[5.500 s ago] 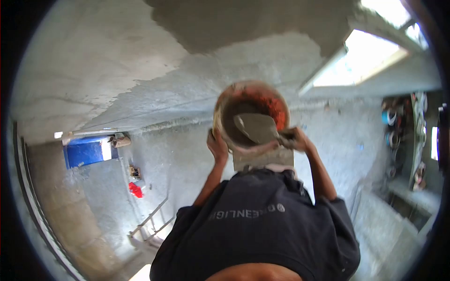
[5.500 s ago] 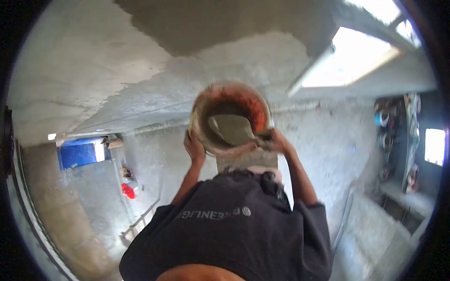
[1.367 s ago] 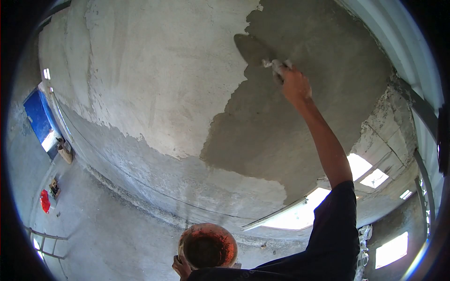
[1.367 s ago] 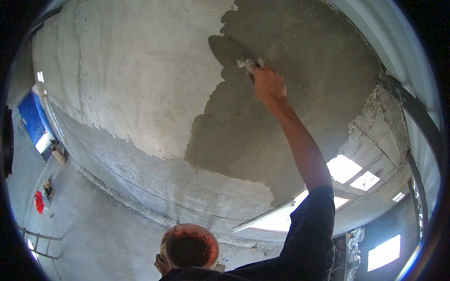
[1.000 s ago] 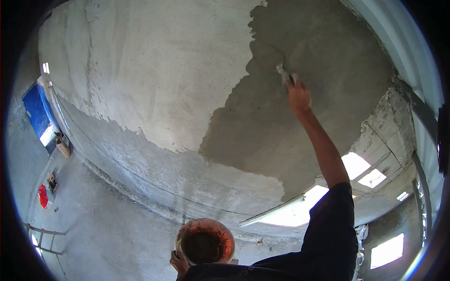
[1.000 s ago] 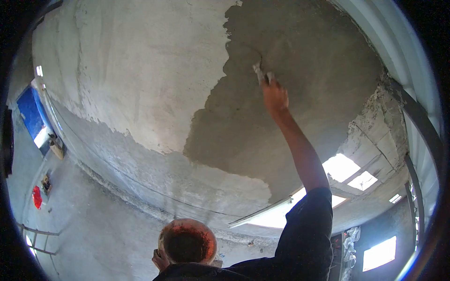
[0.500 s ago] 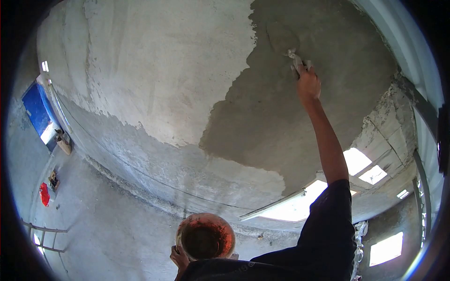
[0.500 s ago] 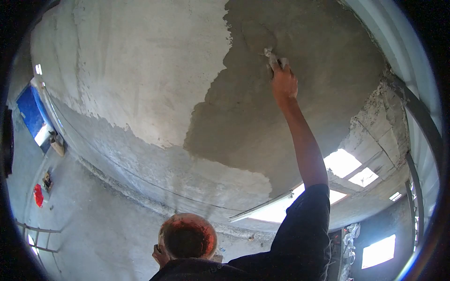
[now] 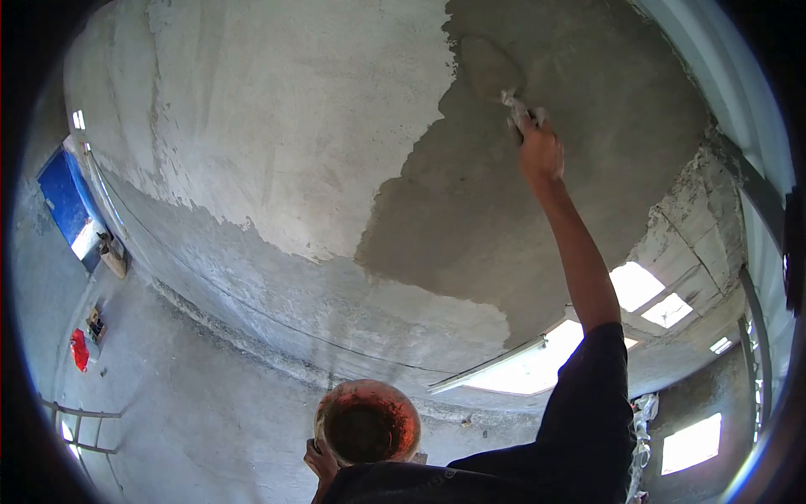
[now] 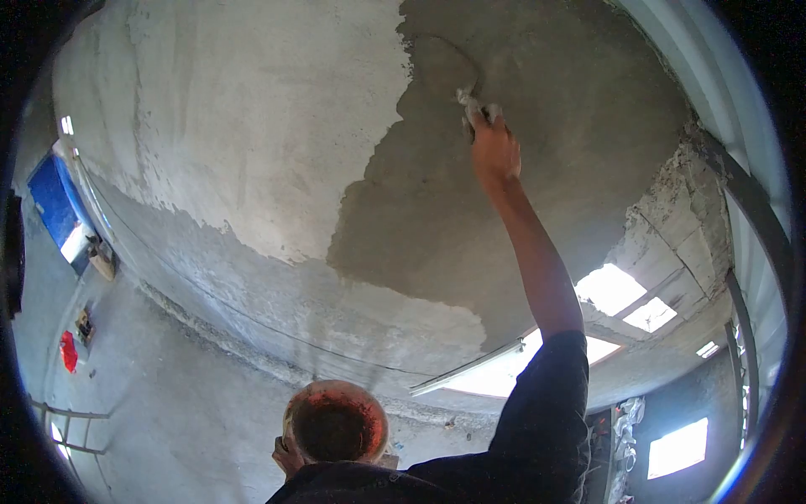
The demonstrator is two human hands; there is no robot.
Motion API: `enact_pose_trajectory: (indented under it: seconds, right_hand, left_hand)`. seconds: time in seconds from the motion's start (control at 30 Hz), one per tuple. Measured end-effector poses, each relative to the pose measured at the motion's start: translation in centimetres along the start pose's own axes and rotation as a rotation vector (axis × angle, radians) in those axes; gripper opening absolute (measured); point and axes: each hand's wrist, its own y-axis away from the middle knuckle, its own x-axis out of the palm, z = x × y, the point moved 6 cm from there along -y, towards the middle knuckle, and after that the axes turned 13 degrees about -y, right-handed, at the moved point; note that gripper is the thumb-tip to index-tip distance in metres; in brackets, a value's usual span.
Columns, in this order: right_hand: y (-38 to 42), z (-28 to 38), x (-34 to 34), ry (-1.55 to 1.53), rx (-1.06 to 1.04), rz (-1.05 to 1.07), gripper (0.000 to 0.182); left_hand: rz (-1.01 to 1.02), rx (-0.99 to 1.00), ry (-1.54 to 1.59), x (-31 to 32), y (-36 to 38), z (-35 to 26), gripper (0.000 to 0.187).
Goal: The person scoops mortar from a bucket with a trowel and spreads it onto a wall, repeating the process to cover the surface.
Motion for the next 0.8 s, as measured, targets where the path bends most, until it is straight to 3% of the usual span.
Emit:
enact_pose_trajectory:
  seconds: [0.1,0.17,0.27,0.4,0.43,0.47,0.57,0.63,0.67,0.8]
  right_hand:
    - [-0.5,-0.3,1.1,0.003,-0.028,-0.047,0.023]
    - [1.5,-0.1,4.3,0.114,-0.036,0.200,0.024]
    - [4.4,1.5,5.0,0.008,-0.135,0.274,0.022]
    - [3.6,0.5,3.5,-0.067,-0.104,0.145,0.021]
    - [2.5,-1.1,3.4,-0.031,-0.015,0.128,0.022]
    - [2.0,-2.2,3.4,0.005,0.073,0.111,0.023]
    - [1.3,-1.1,0.9,-0.046,0.066,0.061,0.025]
    - [2.5,-1.3,3.4,-0.017,0.010,0.075,0.024]
    - [3.3,-1.5,4.6,0.012,-0.046,0.091,0.024]
    - [6.2,0.4,5.3,-0.071,-0.068,0.262,0.023]
  left_hand:
    - [-0.023,-0.044,0.020,0.1,-0.1,0.4,0.033]
    - [0.026,-0.024,0.021,-0.3,-0.4,-0.1,0.034]
    - [0.012,-0.077,0.041,-0.1,-0.1,0.1,0.034]
    - [-0.008,-0.028,-0.002,1.1,0.3,1.8,0.035]
    - [0.198,-0.044,-0.015,2.8,0.7,3.1,0.023]
    - [0.404,-0.061,-0.028,4.5,1.5,4.3,0.040]
    - [0.444,-0.162,0.087,2.5,0.7,2.2,0.030]
    - [0.442,-0.273,0.117,1.7,0.0,1.4,0.028]
    - [0.442,-0.386,0.145,1.5,0.0,1.4,0.029]
    - [0.471,-0.458,0.321,1.0,-0.4,0.7,0.038]
